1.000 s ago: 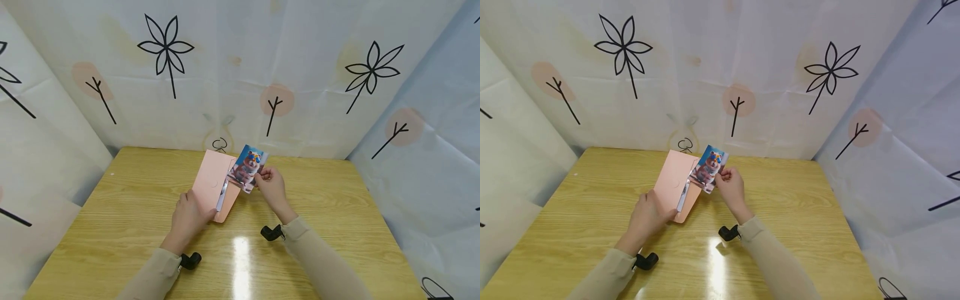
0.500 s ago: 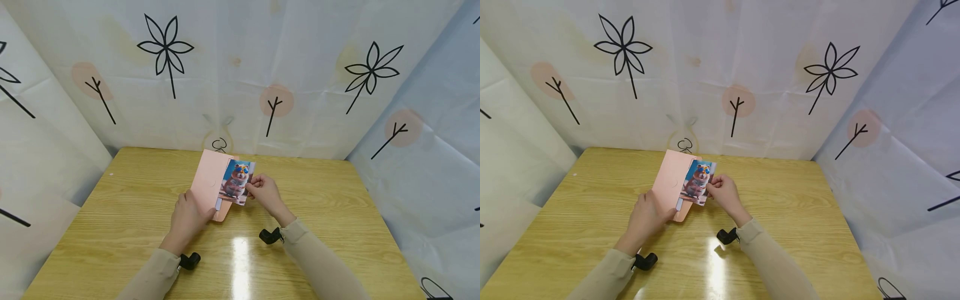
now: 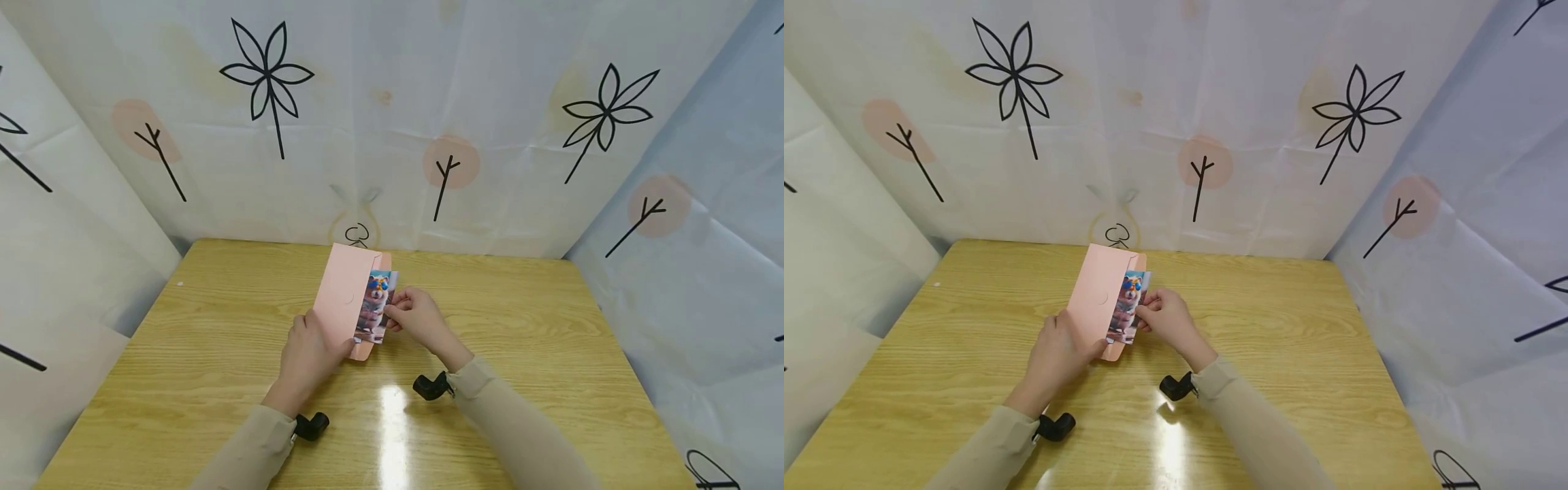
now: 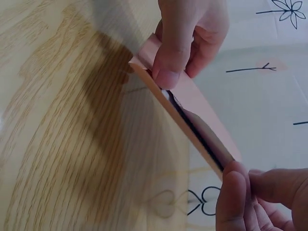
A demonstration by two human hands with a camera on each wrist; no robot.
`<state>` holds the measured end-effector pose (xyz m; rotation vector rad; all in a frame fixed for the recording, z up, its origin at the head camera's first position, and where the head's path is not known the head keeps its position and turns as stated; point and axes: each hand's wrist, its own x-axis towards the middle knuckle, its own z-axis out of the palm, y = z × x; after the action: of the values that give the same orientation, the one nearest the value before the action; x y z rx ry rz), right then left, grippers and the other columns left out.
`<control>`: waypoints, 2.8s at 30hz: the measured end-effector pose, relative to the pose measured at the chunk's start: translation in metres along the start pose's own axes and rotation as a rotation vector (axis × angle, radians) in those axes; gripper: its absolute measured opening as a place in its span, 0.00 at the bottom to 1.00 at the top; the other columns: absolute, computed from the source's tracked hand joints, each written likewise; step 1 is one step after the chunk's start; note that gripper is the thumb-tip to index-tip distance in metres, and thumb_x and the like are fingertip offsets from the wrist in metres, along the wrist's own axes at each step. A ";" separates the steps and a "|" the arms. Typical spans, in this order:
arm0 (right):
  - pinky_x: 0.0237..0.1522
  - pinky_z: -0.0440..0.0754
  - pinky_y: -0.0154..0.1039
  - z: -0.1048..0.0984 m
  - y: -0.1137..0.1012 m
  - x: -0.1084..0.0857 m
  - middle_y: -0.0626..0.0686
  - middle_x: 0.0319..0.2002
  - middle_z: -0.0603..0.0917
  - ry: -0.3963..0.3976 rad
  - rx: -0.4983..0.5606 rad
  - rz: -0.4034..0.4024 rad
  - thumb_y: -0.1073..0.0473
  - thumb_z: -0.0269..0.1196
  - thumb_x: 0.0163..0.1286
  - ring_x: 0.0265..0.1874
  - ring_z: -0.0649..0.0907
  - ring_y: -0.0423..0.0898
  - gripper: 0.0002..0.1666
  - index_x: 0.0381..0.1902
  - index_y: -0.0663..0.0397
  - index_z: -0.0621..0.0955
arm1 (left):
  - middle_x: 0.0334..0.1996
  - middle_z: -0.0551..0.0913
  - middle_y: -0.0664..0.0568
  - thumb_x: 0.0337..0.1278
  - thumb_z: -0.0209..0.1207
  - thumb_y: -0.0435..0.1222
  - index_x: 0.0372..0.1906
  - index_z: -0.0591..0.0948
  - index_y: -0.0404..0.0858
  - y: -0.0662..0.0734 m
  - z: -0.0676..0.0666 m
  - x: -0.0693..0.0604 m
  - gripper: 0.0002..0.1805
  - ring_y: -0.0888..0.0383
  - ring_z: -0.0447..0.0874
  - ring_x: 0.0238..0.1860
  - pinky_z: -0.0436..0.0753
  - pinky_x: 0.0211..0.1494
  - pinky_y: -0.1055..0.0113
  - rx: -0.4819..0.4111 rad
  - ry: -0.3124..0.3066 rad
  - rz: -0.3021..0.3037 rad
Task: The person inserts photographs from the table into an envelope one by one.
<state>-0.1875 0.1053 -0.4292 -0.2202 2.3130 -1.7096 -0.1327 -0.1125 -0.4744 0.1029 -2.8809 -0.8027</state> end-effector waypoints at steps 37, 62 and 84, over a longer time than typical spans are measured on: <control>0.26 0.84 0.42 0.034 0.008 0.017 0.60 0.31 0.82 0.200 0.000 -0.016 0.70 0.61 0.66 0.22 0.83 0.49 0.21 0.56 0.63 0.69 | 0.49 0.69 0.30 0.41 0.66 0.60 0.60 0.63 0.21 0.006 -0.005 -0.004 0.53 0.39 0.73 0.46 0.78 0.44 0.45 0.007 0.028 0.027; 0.27 0.84 0.40 0.046 0.009 0.013 0.59 0.30 0.82 0.188 0.056 0.004 0.71 0.59 0.66 0.22 0.84 0.49 0.11 0.46 0.68 0.75 | 0.43 0.70 0.34 0.36 0.69 0.59 0.55 0.66 0.23 0.013 -0.003 -0.006 0.51 0.40 0.74 0.40 0.79 0.37 0.47 0.007 0.087 0.038; 0.30 0.79 0.39 0.009 0.018 0.002 0.47 0.40 0.81 0.303 -0.442 -0.149 0.45 0.61 0.68 0.33 0.81 0.42 0.23 0.54 0.52 0.77 | 0.47 0.69 0.31 0.42 0.68 0.60 0.60 0.62 0.21 -0.005 -0.005 -0.005 0.54 0.39 0.73 0.46 0.78 0.43 0.44 0.035 0.002 -0.010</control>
<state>-0.1859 0.1016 -0.4491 -0.2317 2.9526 -1.3438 -0.1271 -0.1185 -0.4735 0.1219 -2.8953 -0.7543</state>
